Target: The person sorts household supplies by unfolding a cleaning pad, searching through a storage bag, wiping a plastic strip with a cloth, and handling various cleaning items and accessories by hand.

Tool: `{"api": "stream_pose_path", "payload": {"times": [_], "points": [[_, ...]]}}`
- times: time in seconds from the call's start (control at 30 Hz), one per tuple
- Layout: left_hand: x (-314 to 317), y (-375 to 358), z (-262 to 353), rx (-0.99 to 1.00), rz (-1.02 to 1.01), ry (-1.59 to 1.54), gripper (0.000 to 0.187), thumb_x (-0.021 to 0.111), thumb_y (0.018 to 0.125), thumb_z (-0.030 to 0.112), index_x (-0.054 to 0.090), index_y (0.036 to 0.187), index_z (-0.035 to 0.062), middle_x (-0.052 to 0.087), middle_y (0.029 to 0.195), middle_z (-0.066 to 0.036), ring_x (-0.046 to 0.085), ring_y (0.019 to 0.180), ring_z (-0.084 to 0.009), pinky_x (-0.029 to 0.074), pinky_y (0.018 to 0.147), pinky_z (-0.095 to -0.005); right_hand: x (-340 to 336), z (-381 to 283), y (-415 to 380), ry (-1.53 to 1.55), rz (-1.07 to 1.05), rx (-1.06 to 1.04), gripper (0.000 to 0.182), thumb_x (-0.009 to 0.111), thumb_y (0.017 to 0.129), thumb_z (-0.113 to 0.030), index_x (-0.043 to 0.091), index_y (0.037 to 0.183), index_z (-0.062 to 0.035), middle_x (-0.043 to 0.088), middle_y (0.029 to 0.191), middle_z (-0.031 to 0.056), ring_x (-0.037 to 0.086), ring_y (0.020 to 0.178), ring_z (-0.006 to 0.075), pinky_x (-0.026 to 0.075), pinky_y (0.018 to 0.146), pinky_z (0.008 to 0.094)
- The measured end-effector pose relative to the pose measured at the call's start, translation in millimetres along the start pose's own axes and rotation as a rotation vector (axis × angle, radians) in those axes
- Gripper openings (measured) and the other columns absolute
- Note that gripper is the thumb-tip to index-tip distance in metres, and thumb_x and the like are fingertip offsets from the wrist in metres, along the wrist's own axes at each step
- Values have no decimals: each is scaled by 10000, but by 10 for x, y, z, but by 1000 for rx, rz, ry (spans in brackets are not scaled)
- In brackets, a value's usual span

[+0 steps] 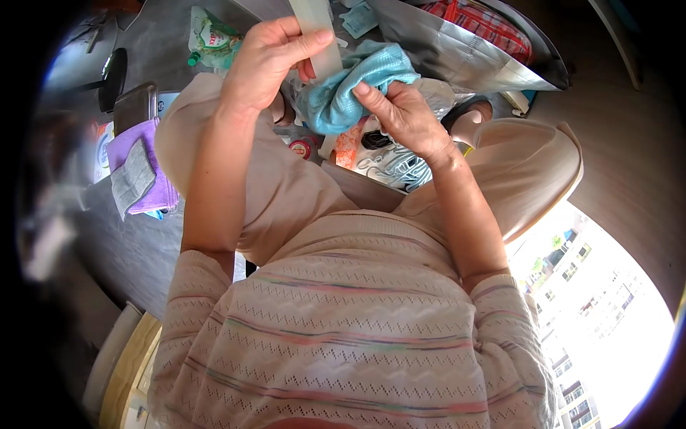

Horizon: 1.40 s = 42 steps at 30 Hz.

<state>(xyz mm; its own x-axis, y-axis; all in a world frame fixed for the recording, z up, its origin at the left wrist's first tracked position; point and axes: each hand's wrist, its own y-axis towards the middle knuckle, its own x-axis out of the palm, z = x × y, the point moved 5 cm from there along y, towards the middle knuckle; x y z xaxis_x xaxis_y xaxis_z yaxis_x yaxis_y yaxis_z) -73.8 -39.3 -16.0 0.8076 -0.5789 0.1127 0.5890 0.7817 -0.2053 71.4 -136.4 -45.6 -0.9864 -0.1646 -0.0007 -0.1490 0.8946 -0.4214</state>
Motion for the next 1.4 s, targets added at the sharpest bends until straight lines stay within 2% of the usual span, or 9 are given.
{"api": "stream_pose_path", "payload": {"times": [0.13, 0.37, 0.73, 0.8, 0.9, 1.0, 1.1, 1.3, 1.4], "points": [[-6, -19, 58, 17, 28, 27, 188, 606, 818, 223, 628, 848, 39, 593, 725, 12, 503, 604, -45, 382, 511, -197, -140, -74, -21, 20, 104, -250, 287, 634, 813, -269, 626, 931, -6, 634, 763, 39, 565, 677, 80, 470, 620, 208], [0, -11, 26, -17, 4, -95, 184, 593, 828, 217, 622, 865, 39, 579, 735, 26, 513, 645, -39, 407, 543, -195, -287, -306, -118, 177, 225, -142, 296, 660, 793, -255, 612, 968, -21, 631, 853, 27, 565, 770, 77, 458, 708, 197], [244, -67, 28, -29, -334, -70, 235, 604, 828, 206, 622, 942, 1, 610, 813, -17, 557, 715, -76, 452, 615, -214, -235, -297, -83, 532, 23, -99, 281, 591, 843, -204, 569, 1061, -29, 620, 956, 49, 581, 826, 105, 476, 752, 248], [150, -52, 40, -44, -249, -76, 221, 610, 824, 196, 625, 924, 0, 611, 812, -16, 558, 719, -79, 454, 632, -222, -282, -346, -102, 548, 12, -136, 277, 581, 849, -210, 570, 1054, -24, 623, 957, 61, 582, 841, 114, 474, 770, 255], [30, -59, 105, -17, -211, -177, 200, 609, 822, 180, 625, 909, 0, 610, 812, -21, 562, 726, -84, 458, 650, -232, -512, -531, -207, 468, -331, -373, 500, 530, 807, -197, 402, 1242, 16, 516, 1169, 188, 563, 993, 228, 455, 873, 317], [12, -46, 53, -2, -193, -310, 197, 605, 823, 177, 623, 908, 0, 606, 808, -25, 564, 724, -86, 459, 637, -228, -446, -461, -212, -503, 191, -692, 515, 553, 773, -202, 421, 1231, -6, 521, 1157, 179, 561, 980, 245, 459, 829, 338], [66, -12, 52, -48, -145, -279, 207, 598, 826, 178, 618, 921, -5, 603, 801, -28, 568, 709, -93, 464, 605, -227, -84, -31, -65, -1082, 344, -778, 530, 576, 740, -207, 440, 1220, -28, 526, 1145, 170, 558, 968, 263, 463, 784, 359], [1, -65, 81, -144, 82, -387, 159, 595, 837, 179, 611, 864, 23, 591, 689, -14, 570, 560, -91, 455, 472, -202, 5, -555, -130, -1092, 277, -1095, 593, 724, 585, -154, 518, 1126, -29, 550, 1081, 137, 541, 950, 303, 446, 774, 357], [19, -48, 65, -101, 112, -272, 158, 601, 831, 174, 621, 863, 20, 584, 679, -8, 551, 563, -75, 439, 475, -203, 7, -546, -58, -1301, 313, -888, 592, 715, 573, -148, 509, 1116, -35, 561, 1012, 121, 556, 877, 302, 455, 730, 353]]}}
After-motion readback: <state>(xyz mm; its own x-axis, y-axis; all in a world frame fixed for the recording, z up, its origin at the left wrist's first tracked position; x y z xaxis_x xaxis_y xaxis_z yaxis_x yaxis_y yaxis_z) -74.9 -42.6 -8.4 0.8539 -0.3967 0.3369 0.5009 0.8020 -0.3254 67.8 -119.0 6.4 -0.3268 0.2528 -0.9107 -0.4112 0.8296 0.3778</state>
